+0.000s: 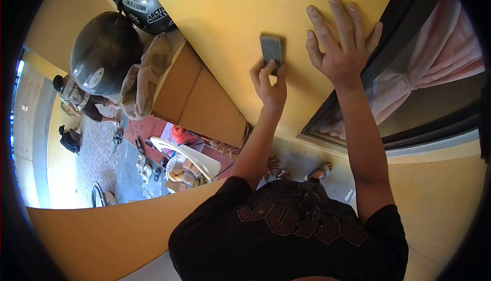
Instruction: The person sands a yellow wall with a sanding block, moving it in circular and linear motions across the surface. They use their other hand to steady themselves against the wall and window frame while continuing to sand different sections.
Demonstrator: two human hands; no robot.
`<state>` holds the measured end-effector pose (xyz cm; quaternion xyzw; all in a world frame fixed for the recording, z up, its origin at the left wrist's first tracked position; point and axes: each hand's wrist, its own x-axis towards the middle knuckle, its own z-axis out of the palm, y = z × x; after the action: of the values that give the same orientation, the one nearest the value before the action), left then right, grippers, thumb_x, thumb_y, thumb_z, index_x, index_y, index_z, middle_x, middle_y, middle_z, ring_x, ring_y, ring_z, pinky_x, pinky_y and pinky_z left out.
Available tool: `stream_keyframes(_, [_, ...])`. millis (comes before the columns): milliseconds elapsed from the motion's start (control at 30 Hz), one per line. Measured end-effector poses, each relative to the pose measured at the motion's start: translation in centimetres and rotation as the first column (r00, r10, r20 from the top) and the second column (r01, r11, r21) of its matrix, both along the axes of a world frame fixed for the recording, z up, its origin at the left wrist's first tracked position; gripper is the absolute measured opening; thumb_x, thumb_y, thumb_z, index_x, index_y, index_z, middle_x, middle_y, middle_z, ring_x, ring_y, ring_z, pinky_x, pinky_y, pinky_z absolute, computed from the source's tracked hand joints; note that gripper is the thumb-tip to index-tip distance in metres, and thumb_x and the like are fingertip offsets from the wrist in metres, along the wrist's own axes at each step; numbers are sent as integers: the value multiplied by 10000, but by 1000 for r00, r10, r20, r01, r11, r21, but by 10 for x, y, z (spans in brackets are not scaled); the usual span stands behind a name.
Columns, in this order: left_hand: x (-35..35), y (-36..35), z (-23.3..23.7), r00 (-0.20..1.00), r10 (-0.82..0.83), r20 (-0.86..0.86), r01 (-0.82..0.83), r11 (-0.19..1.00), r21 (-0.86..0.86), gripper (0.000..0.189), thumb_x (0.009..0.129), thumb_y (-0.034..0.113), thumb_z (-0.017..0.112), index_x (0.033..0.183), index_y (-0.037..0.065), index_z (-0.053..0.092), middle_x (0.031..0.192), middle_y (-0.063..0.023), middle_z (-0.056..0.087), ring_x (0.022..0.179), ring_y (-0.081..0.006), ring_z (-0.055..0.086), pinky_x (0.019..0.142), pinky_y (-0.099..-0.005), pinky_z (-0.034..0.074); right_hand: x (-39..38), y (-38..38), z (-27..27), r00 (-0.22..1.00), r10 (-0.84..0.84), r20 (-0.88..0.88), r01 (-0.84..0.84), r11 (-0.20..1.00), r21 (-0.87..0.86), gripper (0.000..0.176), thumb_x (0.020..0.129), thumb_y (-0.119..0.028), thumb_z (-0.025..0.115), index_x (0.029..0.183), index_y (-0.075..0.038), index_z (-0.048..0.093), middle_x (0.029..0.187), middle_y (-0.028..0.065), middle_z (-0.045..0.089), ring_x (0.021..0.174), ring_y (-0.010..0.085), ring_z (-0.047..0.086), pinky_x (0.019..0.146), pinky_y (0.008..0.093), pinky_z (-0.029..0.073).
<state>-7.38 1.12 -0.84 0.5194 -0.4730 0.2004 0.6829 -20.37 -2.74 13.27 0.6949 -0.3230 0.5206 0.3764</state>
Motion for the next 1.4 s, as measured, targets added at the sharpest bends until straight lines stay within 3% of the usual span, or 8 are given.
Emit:
stream_keyframes(133, [16, -7, 44, 994, -19, -106, 7, 993, -117, 392, 760, 40, 786, 1092, -42, 595, 1045, -152, 576, 947, -275, 575, 846, -358, 466, 1, -1, -1, 1000, -9, 18, 9, 1000, -2, 348, 831, -342, 593, 1172, -348, 658, 1338, -44, 559, 1269, 188, 468, 1118, 571, 147])
stream_keyframes(367, [10, 14, -51, 994, 23, -108, -8, 990, 141, 458, 747, 63, 799, 1141, -46, 593, 995, -162, 613, 922, -297, 610, 823, -369, 486, -1, 0, 2, 1000, 21, 8, -21, 1000, -7, 330, 823, -339, 602, 1147, -332, 667, 1310, -43, 571, 1237, 189, 484, 1094, 582, 179])
stream_keyframes(667, [11, 8, 25, 999, 51, -1, -51, 997, 60, 466, 734, 43, 789, 1160, -33, 615, 1001, -191, 615, 899, -337, 602, 788, -386, 493, -6, -2, -5, 991, -19, -134, 9, 998, -69, 462, 884, -397, 568, 1312, -222, 580, 1444, 109, 448, 1373, 329, 344, 1129, 605, 112])
stream_keyframes(733, [-1, 25, -34, 998, -57, 24, 50, 975, 216, 454, 765, 29, 763, 1184, -43, 603, 998, -202, 606, 857, -341, 611, 738, -388, 508, -2, -2, -3, 996, 84, 24, -83, 996, -22, 291, 802, -333, 627, 1087, -317, 681, 1314, -43, 569, 1229, 179, 489, 1098, 586, 172])
stream_keyframes(867, [-34, 105, -116, 939, -237, -250, 336, 789, 514, 464, 786, 98, 763, 1201, -35, 603, 1067, -173, 612, 985, -303, 618, 844, -363, 502, -6, -4, -5, 978, 204, 50, -204, 979, -10, 253, 772, -306, 659, 1022, -283, 692, 1311, -30, 570, 1217, 203, 508, 1107, 581, 173])
stream_keyframes(1033, [-25, 156, -131, 825, -236, -513, 528, 645, 552, 455, 810, 89, 731, 1221, -42, 589, 1115, -154, 612, 1019, -240, 606, 885, -321, 476, -28, 35, -26, 925, 362, 118, -377, 913, 158, 291, 736, -208, 692, 1027, -203, 688, 1286, 52, 565, 1229, 266, 505, 1091, 599, 210])
stream_keyframes(1233, [-6, 146, -100, 352, -290, -890, 819, 556, 143, 396, 928, 65, 580, 1298, -60, 518, 1148, -86, 620, 1008, -140, 593, 881, -283, 481, -74, 98, -145, 763, 447, 467, -643, 450, 619, 298, 822, -124, 642, 1105, -36, 620, 1160, 181, 569, 1109, 368, 538, 994, 453, 403])
stream_keyframes(1400, [-23, 137, -79, -29, -380, -924, 804, 541, -248, 380, 957, 84, 509, 1306, -62, 481, 1146, -107, 620, 1023, -189, 609, 892, -327, 490, -128, 161, -240, 798, 405, 447, -463, -64, 884, 374, 868, -159, 626, 1213, -29, 564, 1148, 184, 579, 1096, 323, 552, 962, 381, 430])
